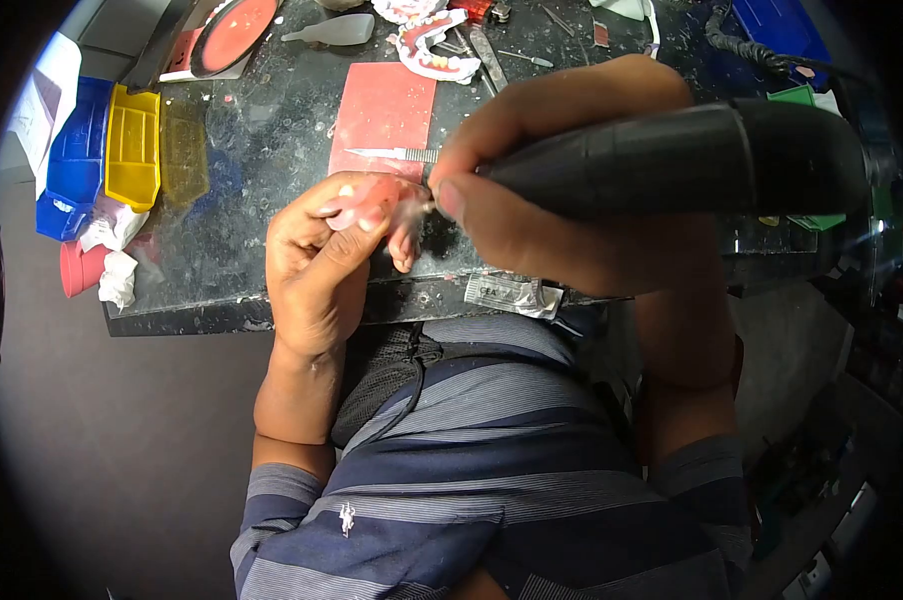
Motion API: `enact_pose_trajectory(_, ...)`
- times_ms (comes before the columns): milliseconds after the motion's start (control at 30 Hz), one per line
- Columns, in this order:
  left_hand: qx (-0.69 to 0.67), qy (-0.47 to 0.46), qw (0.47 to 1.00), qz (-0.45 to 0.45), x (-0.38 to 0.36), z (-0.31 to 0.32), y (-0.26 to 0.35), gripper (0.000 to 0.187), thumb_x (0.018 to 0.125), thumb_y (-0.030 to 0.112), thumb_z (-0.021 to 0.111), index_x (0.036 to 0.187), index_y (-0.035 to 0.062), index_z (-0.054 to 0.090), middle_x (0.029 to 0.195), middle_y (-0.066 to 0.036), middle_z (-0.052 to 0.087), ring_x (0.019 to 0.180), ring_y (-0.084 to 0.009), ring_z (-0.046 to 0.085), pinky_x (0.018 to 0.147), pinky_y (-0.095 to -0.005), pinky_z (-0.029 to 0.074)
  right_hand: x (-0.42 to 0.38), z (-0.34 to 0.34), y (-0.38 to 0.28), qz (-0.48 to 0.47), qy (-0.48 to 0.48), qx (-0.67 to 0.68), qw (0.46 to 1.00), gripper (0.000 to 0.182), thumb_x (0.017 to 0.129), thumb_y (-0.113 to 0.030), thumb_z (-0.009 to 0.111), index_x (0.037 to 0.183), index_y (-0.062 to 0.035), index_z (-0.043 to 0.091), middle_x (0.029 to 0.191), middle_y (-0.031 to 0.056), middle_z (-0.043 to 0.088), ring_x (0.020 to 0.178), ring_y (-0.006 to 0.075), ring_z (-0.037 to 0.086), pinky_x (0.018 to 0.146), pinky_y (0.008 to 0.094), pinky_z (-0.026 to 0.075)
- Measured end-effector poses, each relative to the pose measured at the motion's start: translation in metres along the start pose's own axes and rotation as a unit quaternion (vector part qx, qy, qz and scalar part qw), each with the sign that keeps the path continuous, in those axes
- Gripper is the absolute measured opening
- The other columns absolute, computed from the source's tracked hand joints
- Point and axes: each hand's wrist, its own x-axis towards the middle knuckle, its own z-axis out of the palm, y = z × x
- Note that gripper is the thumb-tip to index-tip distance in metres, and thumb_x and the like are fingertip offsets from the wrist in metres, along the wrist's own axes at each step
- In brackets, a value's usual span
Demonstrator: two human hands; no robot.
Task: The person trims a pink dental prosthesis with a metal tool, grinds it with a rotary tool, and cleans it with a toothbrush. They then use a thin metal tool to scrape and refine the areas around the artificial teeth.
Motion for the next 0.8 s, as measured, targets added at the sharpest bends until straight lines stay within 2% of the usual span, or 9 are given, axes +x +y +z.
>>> enact_pose_trajectory(133, 0.001, 0.009, 1.000, 0.014, 0.000, 0.001, 0.000, 0.021, 0.097, 0.004, 0.056, 0.111, -0.0093, 0.062, 0.088, -0.011, 0.066, 0.076, -0.0131, 0.060, 0.070, -0.0257, 0.048, -0.002, -0.010, -0.001, -0.006, -0.041, 0.028, 0.999, 0.019, 0.069, -0.015, 0.070, 0.071, 0.0028, 0.066, 0.065, 0.0134, 0.066, 0.052, 0.0158, 0.061, 0.048, 0.0245, 0.045)
enact_pose_trajectory(233, -0.012, -0.006, 0.999, 0.041, 0.001, -0.002, 0.000, 0.022, 0.097, 0.004, 0.056, 0.113, -0.0093, 0.061, 0.088, -0.012, 0.066, 0.077, -0.0146, 0.061, 0.070, -0.0263, 0.048, 0.001, -0.019, -0.003, -0.041, -0.008, 0.035, 0.999, 0.021, 0.075, -0.015, 0.069, 0.075, 0.0055, 0.065, 0.066, 0.0138, 0.064, 0.050, 0.0144, 0.056, 0.045, 0.0230, 0.043)
enact_pose_trajectory(300, -0.013, -0.020, 0.998, 0.058, 0.002, -0.003, 0.001, 0.022, 0.097, 0.005, 0.056, 0.113, -0.0091, 0.061, 0.088, -0.012, 0.066, 0.077, -0.0151, 0.061, 0.071, -0.0264, 0.048, 0.001, -0.024, -0.006, 0.005, 0.037, 0.075, 0.996, 0.014, 0.073, -0.012, 0.069, 0.072, 0.0021, 0.069, 0.065, 0.0093, 0.066, 0.049, 0.0099, 0.057, 0.046, 0.0225, 0.045)
enact_pose_trajectory(433, -0.015, -0.018, 0.998, 0.066, 0.003, 0.000, 0.004, 0.024, 0.097, 0.008, 0.057, 0.115, -0.0084, 0.061, 0.088, -0.013, 0.066, 0.078, -0.0147, 0.061, 0.071, -0.0260, 0.049, 0.000, -0.029, -0.004, 0.035, 0.050, 0.059, 0.996, 0.021, 0.078, -0.018, 0.067, 0.073, 0.0022, 0.069, 0.065, 0.0095, 0.065, 0.046, 0.0091, 0.053, 0.044, 0.0223, 0.042)
enact_pose_trajectory(500, -0.016, -0.013, 0.997, 0.069, 0.002, 0.000, 0.004, 0.024, 0.097, 0.008, 0.057, 0.115, -0.0082, 0.061, 0.088, -0.013, 0.066, 0.078, -0.0145, 0.061, 0.071, -0.0259, 0.049, 0.001, -0.031, 0.002, 0.033, 0.004, 0.072, 0.997, 0.026, 0.084, -0.018, 0.062, 0.078, 0.0075, 0.062, 0.066, 0.0154, 0.059, 0.045, 0.0109, 0.046, 0.041, 0.0224, 0.038)
enact_pose_trajectory(633, -0.021, -0.018, 0.997, 0.074, 0.002, -0.002, 0.005, 0.024, 0.097, 0.006, 0.057, 0.117, -0.0073, 0.060, 0.088, -0.012, 0.066, 0.078, -0.0141, 0.061, 0.071, -0.0252, 0.049, 0.003, -0.029, 0.004, 0.022, -0.009, 0.075, 0.997, 0.027, 0.084, -0.019, 0.063, 0.077, 0.0073, 0.062, 0.064, 0.0156, 0.059, 0.045, 0.0110, 0.046, 0.040, 0.0229, 0.038)
enact_pose_trajectory(700, -0.025, -0.019, 0.997, 0.075, 0.002, -0.002, 0.005, 0.024, 0.096, 0.004, 0.057, 0.117, -0.0070, 0.060, 0.088, -0.012, 0.066, 0.079, -0.0140, 0.062, 0.071, -0.0249, 0.049, 0.003, -0.028, 0.003, 0.066, 0.008, 0.087, 0.994, 0.025, 0.081, -0.020, 0.067, 0.073, 0.0029, 0.068, 0.062, 0.0092, 0.064, 0.045, 0.0098, 0.052, 0.043, 0.0231, 0.040)
enact_pose_trajectory(733, -0.026, -0.018, 0.997, 0.076, 0.002, -0.002, 0.005, 0.023, 0.096, 0.003, 0.058, 0.117, -0.0070, 0.060, 0.089, -0.012, 0.066, 0.079, -0.0136, 0.062, 0.071, -0.0246, 0.049, 0.003, -0.028, 0.003, 0.066, 0.007, 0.087, 0.994, 0.025, 0.081, -0.020, 0.067, 0.073, 0.0029, 0.068, 0.062, 0.0092, 0.064, 0.045, 0.0098, 0.052, 0.043, 0.0231, 0.040)
enact_pose_trajectory(800, -0.027, -0.017, 0.996, 0.077, 0.002, -0.001, 0.004, 0.023, 0.095, 0.002, 0.058, 0.117, -0.0070, 0.059, 0.089, -0.011, 0.066, 0.079, -0.0133, 0.062, 0.070, -0.0242, 0.049, 0.003, -0.027, 0.004, 0.060, 0.010, 0.046, 0.997, 0.032, 0.085, -0.023, 0.062, 0.074, 0.0076, 0.061, 0.062, 0.0148, 0.058, 0.042, 0.0105, 0.045, 0.039, 0.0228, 0.037)
